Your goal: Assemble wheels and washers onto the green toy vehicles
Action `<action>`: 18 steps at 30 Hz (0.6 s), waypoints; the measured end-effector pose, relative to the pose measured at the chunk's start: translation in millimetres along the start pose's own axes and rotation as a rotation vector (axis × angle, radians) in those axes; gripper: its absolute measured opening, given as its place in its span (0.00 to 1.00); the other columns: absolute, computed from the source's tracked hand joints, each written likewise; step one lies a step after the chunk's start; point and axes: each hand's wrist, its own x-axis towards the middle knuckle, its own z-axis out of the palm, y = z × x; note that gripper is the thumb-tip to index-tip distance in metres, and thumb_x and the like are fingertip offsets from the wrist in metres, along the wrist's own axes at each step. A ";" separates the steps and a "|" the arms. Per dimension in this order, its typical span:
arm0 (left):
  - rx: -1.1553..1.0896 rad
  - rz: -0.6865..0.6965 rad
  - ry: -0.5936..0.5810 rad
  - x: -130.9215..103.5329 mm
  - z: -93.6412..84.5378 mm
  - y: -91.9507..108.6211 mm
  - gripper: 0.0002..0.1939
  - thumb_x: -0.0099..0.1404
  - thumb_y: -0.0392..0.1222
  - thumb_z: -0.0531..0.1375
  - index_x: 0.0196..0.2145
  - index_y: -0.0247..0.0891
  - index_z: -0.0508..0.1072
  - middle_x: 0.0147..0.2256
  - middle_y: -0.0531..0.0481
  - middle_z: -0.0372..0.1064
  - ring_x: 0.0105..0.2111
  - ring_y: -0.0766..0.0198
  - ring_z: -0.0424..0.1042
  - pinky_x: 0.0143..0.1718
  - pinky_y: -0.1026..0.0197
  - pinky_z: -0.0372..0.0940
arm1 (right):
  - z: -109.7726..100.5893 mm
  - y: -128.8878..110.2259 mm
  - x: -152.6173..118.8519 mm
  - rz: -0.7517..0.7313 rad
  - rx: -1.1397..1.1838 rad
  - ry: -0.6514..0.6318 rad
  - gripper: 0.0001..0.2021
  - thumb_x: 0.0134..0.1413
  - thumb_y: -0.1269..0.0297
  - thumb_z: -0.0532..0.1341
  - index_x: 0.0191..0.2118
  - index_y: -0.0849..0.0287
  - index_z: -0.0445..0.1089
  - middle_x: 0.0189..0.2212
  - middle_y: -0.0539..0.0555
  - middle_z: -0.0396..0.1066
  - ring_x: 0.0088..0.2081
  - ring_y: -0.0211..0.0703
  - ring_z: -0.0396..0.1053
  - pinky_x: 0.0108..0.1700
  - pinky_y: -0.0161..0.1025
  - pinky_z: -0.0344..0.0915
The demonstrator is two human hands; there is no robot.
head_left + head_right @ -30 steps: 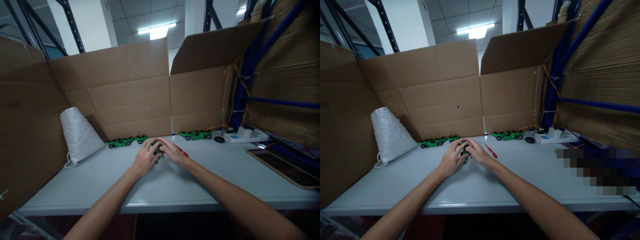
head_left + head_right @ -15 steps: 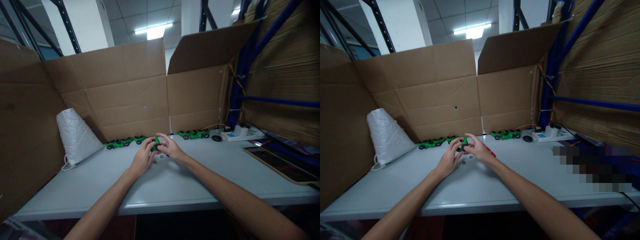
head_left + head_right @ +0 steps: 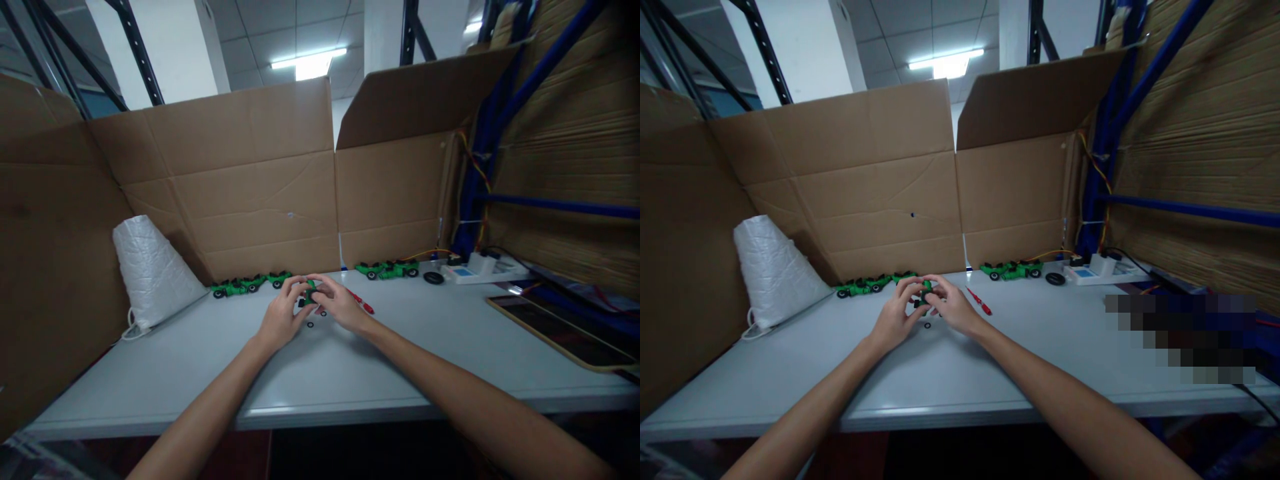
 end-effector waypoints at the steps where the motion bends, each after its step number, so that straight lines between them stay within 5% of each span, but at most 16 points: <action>1: 0.007 -0.006 -0.003 -0.1 -0.4 -0.6 0.17 0.73 0.46 0.60 0.58 0.45 0.67 0.60 0.40 0.62 0.48 0.56 0.75 0.51 0.50 0.73 | 0.9 -0.2 -0.4 -0.006 -0.010 -0.013 0.22 0.61 0.58 0.62 0.60 0.53 0.67 0.39 0.54 0.75 0.38 0.45 0.74 0.34 0.39 0.73; 18: 0.036 0.016 -0.019 1.2 -1.2 -0.4 0.17 0.74 0.43 0.59 0.59 0.45 0.68 0.61 0.41 0.61 0.57 0.53 0.70 0.58 0.48 0.70 | -2.6 6.1 4.9 -0.007 0.010 -0.047 0.22 0.56 0.67 0.59 0.58 0.56 0.69 0.36 0.51 0.76 0.34 0.39 0.72 0.38 0.38 0.71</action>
